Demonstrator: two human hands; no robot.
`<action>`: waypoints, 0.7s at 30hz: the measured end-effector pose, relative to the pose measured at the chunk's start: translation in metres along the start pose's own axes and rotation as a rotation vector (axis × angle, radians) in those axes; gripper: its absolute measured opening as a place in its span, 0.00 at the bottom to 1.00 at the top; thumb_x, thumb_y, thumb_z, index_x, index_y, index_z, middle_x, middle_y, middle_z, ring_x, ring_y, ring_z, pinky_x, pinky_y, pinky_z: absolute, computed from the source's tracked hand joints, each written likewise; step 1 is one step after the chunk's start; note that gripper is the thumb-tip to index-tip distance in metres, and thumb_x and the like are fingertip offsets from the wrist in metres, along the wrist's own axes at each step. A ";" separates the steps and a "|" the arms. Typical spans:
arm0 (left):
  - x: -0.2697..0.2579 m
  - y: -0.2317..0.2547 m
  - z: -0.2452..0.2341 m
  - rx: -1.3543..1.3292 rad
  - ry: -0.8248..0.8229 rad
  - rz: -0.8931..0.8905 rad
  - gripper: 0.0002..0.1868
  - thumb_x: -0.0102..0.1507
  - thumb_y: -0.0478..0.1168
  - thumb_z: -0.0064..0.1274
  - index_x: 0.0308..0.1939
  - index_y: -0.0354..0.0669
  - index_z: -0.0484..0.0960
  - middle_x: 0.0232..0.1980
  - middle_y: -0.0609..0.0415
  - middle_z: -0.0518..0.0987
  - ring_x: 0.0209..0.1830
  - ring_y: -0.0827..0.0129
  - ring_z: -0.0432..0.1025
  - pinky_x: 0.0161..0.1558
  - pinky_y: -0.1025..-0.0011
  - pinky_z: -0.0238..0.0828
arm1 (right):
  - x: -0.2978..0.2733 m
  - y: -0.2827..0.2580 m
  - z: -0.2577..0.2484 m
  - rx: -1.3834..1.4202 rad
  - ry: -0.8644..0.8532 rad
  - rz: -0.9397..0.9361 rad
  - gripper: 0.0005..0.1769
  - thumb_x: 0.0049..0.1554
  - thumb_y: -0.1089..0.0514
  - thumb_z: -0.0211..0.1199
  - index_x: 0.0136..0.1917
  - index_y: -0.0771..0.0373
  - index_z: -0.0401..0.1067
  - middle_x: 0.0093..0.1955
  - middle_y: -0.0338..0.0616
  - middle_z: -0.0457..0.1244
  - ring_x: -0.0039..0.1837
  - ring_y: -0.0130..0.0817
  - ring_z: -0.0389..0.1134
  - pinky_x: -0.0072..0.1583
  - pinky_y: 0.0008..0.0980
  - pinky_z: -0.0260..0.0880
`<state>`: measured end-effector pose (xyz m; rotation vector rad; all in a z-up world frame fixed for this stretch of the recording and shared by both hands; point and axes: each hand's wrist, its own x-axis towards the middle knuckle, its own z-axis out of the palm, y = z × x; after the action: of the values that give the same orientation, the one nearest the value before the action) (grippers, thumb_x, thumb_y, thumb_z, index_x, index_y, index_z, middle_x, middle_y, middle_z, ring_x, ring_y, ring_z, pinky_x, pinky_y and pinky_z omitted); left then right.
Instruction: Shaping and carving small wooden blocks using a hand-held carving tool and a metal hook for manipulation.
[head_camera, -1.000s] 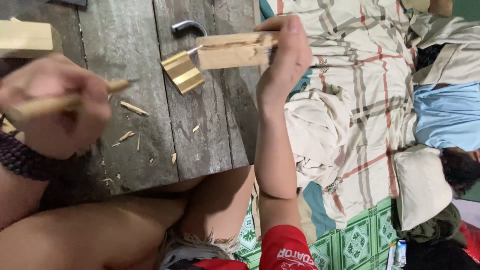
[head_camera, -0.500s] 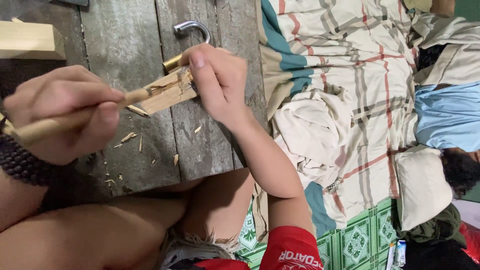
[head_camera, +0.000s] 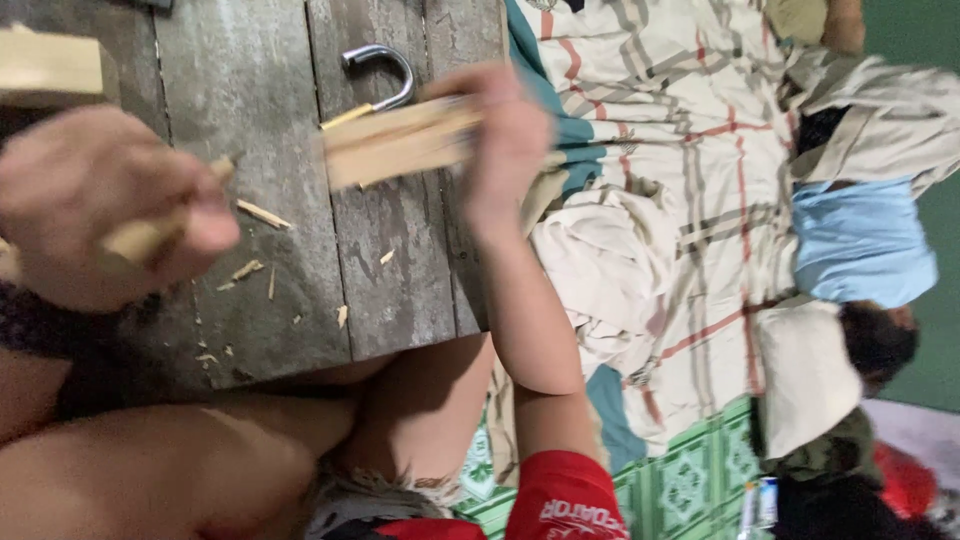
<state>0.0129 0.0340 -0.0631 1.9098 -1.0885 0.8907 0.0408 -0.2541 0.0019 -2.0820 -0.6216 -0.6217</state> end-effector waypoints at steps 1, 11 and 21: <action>0.007 0.009 -0.003 -0.054 0.035 -0.101 0.10 0.64 0.27 0.68 0.33 0.29 0.81 0.27 0.48 0.71 0.22 0.61 0.59 0.29 0.58 0.62 | 0.003 0.001 -0.011 0.074 0.171 0.106 0.29 0.66 0.43 0.37 0.42 0.62 0.74 0.34 0.38 0.65 0.34 0.26 0.57 0.40 0.25 0.58; 0.040 0.030 -0.013 -0.202 0.058 -0.128 0.05 0.59 0.21 0.61 0.37 0.26 0.80 0.30 0.45 0.77 0.22 0.62 0.66 0.27 0.64 0.64 | 0.006 -0.024 -0.008 0.121 0.126 0.098 0.26 0.66 0.48 0.40 0.42 0.66 0.73 0.37 0.42 0.63 0.38 0.29 0.56 0.46 0.28 0.58; 0.046 0.029 -0.003 -0.201 0.053 0.054 0.11 0.60 0.30 0.67 0.38 0.26 0.80 0.36 0.43 0.82 0.30 0.60 0.76 0.32 0.64 0.76 | -0.001 -0.025 0.005 0.141 0.075 0.046 0.24 0.66 0.50 0.43 0.43 0.67 0.75 0.33 0.41 0.63 0.33 0.27 0.55 0.41 0.26 0.57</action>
<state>0.0046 0.0096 -0.0154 1.6906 -1.1574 0.8237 0.0253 -0.2378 0.0131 -1.9279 -0.5575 -0.6096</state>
